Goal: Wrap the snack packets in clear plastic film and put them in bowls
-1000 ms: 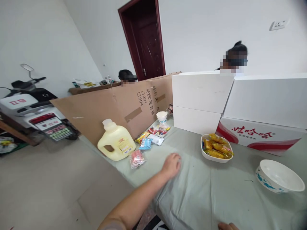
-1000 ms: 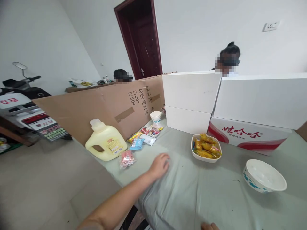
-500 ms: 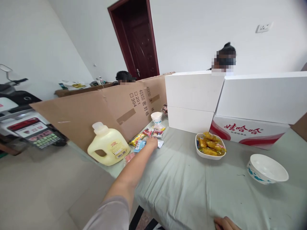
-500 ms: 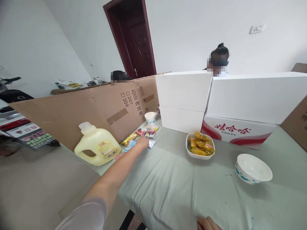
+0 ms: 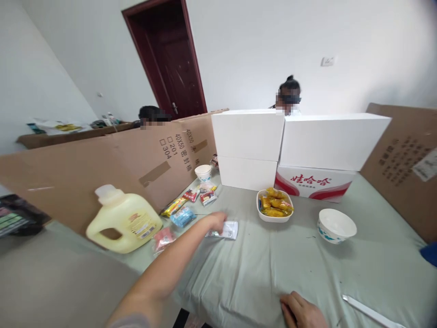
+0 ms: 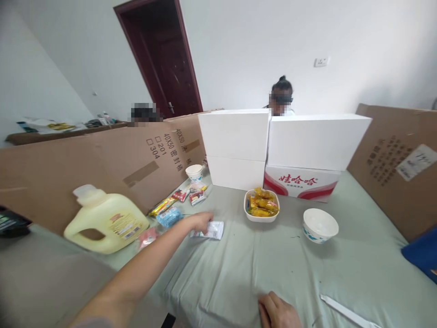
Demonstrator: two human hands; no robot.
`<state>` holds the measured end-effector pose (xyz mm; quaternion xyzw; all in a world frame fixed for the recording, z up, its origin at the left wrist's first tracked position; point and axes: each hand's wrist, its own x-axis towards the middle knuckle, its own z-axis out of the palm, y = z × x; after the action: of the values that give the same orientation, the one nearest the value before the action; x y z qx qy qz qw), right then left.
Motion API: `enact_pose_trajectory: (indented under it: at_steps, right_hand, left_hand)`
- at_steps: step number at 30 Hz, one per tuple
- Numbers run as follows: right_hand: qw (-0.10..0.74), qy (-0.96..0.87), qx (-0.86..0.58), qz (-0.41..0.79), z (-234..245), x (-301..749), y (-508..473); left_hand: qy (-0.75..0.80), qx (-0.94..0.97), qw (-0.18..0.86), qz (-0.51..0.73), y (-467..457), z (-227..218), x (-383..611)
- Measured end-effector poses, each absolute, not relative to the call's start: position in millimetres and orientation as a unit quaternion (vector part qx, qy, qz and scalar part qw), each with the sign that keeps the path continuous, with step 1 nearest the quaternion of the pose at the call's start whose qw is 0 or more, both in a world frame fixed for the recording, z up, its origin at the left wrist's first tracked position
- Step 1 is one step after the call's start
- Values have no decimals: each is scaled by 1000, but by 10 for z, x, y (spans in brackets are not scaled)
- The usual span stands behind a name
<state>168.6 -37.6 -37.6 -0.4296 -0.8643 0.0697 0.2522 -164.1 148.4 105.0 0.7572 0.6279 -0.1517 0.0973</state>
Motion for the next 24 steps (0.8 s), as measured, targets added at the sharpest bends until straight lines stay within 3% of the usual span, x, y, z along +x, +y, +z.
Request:
enact_pose_trajectory:
  at_steps: [7,10,13,18,20,24]
  right_hand:
    - [229,-850,-462,109,-92,1603,-461]
    - [259,-832,-469,146,74,1784,-487]
    - [308,-791,-522,79,134,2243,-476]
    - [219,-692,-684,-74,29,3088,-462]
    - [197,-693,-689,-80,15,3151,-424]
    - [239,-757,-607,-25,201,2616,-312]
  left_hand:
    - [541,841,9,8,659,701,-436]
    - [461,882,-23,95,242,377,-59]
    - [395,890,-54,223,-78,117,6]
    - [354,874,-28,331,-361,-13,-214]
    - [366,858,-24,360,-409,-24,-275]
    - [421,821,23,385,-429,-58,-304]
